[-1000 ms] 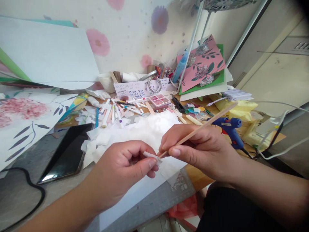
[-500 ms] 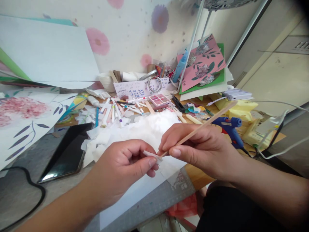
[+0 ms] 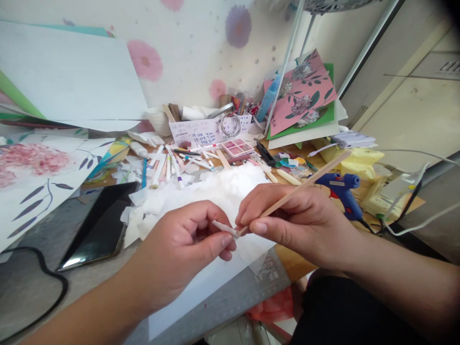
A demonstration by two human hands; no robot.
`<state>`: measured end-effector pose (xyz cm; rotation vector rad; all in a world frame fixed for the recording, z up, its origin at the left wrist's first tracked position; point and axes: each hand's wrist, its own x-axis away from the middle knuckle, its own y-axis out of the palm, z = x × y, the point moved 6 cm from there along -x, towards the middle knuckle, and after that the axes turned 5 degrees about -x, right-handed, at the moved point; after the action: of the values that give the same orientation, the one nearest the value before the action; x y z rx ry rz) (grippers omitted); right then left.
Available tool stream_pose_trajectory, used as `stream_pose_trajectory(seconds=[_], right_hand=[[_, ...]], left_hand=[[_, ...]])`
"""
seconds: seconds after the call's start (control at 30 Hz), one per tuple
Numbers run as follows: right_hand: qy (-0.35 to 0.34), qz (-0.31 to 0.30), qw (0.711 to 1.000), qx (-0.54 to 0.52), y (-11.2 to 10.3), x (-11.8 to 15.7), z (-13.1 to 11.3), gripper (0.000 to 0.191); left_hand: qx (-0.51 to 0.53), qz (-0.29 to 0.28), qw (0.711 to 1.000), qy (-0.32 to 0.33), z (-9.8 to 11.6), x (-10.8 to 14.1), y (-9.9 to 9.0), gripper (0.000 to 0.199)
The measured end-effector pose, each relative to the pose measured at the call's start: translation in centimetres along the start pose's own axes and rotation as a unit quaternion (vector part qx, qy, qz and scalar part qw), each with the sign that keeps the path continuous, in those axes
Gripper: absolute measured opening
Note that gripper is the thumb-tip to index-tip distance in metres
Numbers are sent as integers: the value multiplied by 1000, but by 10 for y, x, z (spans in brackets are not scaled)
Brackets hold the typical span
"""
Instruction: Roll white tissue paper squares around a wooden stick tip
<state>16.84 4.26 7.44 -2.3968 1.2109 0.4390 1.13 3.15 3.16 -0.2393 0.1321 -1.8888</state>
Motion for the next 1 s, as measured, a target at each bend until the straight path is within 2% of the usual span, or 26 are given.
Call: stream_pose_trajectory(seconds=[0.1,0.23,0.33,0.47,0.57,0.67,0.83,0.9,1.0], right_hand=[[2,0,1000,0,0,0,-1,8],[22,1,1000,-22,1,-1,-1,8],[21,8,999,-49,2,-2,-2,10],[5,27,1000,-4,2,-3,-6,10],[-20,22,998,54,4,-3,-9,13],[-34,2,996,81,9,-4,-10,15],[-43,-3,996,80,11,-6,-7,18],[-33,2,997,69,11,-6,-5,18],[18,26,999,42,6,-5,4,13]], left_hand=[[36,4,999,0,-1,-2,1,13],[117,39,992,10,-7,-2,0,26],[161,46,985,30,-10,0,0,15],[136,21,989,51,-9,4,1,15],[123,5,992,27,-12,4,4,16],[102,20,995,-1,-15,3,5,18],[38,49,998,-9,-13,0,3,16],[43,48,998,-13,-13,0,2,16],[69,40,997,-19,-16,-1,0,17]])
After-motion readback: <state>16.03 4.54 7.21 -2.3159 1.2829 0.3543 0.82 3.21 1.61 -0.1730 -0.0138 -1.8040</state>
